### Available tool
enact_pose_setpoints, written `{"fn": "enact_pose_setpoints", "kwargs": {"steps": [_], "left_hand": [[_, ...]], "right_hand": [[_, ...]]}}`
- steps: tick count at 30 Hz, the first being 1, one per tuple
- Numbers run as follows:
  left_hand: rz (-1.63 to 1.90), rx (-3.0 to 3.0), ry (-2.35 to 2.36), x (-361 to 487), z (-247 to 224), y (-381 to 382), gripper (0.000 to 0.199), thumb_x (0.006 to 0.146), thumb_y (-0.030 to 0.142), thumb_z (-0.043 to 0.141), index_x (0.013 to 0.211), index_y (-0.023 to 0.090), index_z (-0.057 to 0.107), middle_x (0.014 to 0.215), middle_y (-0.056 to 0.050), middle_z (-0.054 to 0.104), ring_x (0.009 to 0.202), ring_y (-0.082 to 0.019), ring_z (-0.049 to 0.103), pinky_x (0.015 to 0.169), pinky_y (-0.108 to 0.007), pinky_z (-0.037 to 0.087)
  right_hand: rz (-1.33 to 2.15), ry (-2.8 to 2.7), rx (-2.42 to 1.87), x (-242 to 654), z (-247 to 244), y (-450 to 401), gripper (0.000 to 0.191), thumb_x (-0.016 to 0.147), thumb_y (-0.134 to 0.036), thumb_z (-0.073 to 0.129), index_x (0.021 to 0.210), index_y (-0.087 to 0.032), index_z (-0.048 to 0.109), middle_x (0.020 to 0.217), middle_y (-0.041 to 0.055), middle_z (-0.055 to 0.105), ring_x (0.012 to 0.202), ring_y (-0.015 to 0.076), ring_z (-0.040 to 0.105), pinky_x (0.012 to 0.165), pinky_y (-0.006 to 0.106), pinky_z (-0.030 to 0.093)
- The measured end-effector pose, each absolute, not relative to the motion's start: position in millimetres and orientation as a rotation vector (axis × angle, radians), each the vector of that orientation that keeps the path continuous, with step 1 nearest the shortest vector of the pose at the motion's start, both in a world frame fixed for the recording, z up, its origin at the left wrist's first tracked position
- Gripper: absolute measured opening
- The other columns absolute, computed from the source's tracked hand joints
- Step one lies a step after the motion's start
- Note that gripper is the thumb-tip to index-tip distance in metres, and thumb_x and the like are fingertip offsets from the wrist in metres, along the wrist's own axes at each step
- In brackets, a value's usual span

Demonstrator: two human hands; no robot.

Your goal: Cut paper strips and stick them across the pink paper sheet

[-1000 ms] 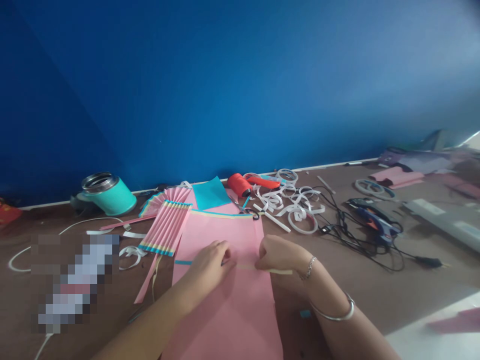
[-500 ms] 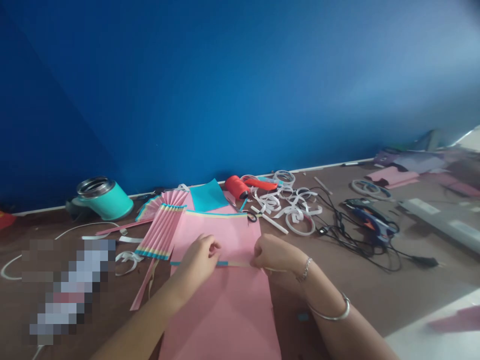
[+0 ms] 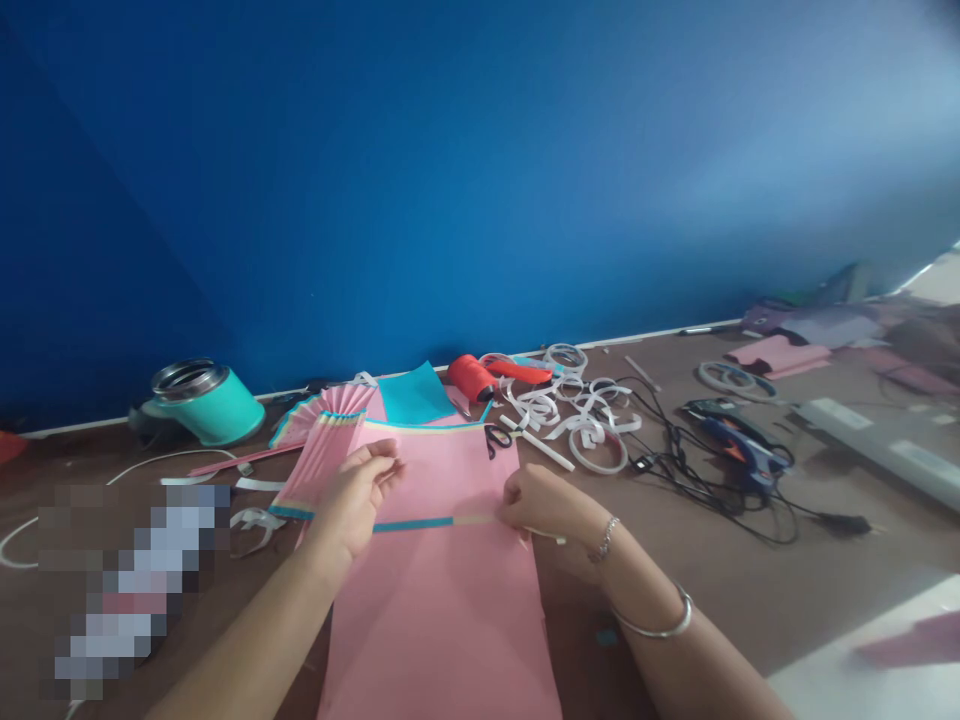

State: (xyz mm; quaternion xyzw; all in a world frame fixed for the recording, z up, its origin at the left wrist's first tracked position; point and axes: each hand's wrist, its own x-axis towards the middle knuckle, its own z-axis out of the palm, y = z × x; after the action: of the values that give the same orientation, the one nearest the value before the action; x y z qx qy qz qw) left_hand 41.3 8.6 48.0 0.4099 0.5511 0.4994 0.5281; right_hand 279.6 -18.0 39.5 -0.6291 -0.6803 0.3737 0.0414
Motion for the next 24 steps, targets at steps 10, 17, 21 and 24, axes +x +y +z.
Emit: {"fn": "enact_pose_setpoints", "kwargs": {"steps": [10,17,21,24], "left_hand": [[0.476,2.527,0.854,77,26,-36,0.033,0.085,0.008,0.043,0.113,0.017,0.058,0.110,-0.009,0.060,0.104,-0.022,0.052,0.091,-0.039,0.044],[0.339,2.678,0.955,81,24,-43,0.031,0.086,0.009,0.044,0.115,0.017,0.054,0.111,-0.009,0.058,0.099,-0.023,0.052,0.087,-0.039,0.045],[0.323,2.671,0.969,83,23,-44,0.032,0.085,0.008,0.046,0.114,0.016,0.054,0.110,-0.008,0.058,0.099,-0.023,0.051,0.087,-0.040,0.045],[0.343,2.671,0.980,83,20,-45,0.030,0.086,0.010,0.046,0.114,0.016,0.055,0.110,-0.009,0.057,0.099,-0.023,0.050,0.087,-0.040,0.044]], "right_hand": [[1.165,-2.007,-1.801,286,23,-11,0.014,0.061,-0.020,0.051,0.054,-0.015,0.062,0.049,-0.0009,0.057,0.049,0.0090,0.047,0.047,0.018,0.034],[1.075,-2.012,-1.729,286,19,-11,0.011,0.061,-0.020,0.050,0.053,-0.014,0.055,0.049,-0.0055,0.044,0.052,0.0068,0.037,0.046,0.018,0.025],[1.072,-1.993,-1.768,287,22,-12,0.015,0.062,-0.021,0.051,0.055,-0.014,0.061,0.050,-0.0036,0.051,0.052,0.0073,0.040,0.046,0.018,0.027],[1.229,-1.967,-1.821,289,28,-13,0.021,0.065,-0.023,0.050,0.055,-0.013,0.066,0.049,-0.0002,0.056,0.049,0.0081,0.043,0.045,0.018,0.029]]}}
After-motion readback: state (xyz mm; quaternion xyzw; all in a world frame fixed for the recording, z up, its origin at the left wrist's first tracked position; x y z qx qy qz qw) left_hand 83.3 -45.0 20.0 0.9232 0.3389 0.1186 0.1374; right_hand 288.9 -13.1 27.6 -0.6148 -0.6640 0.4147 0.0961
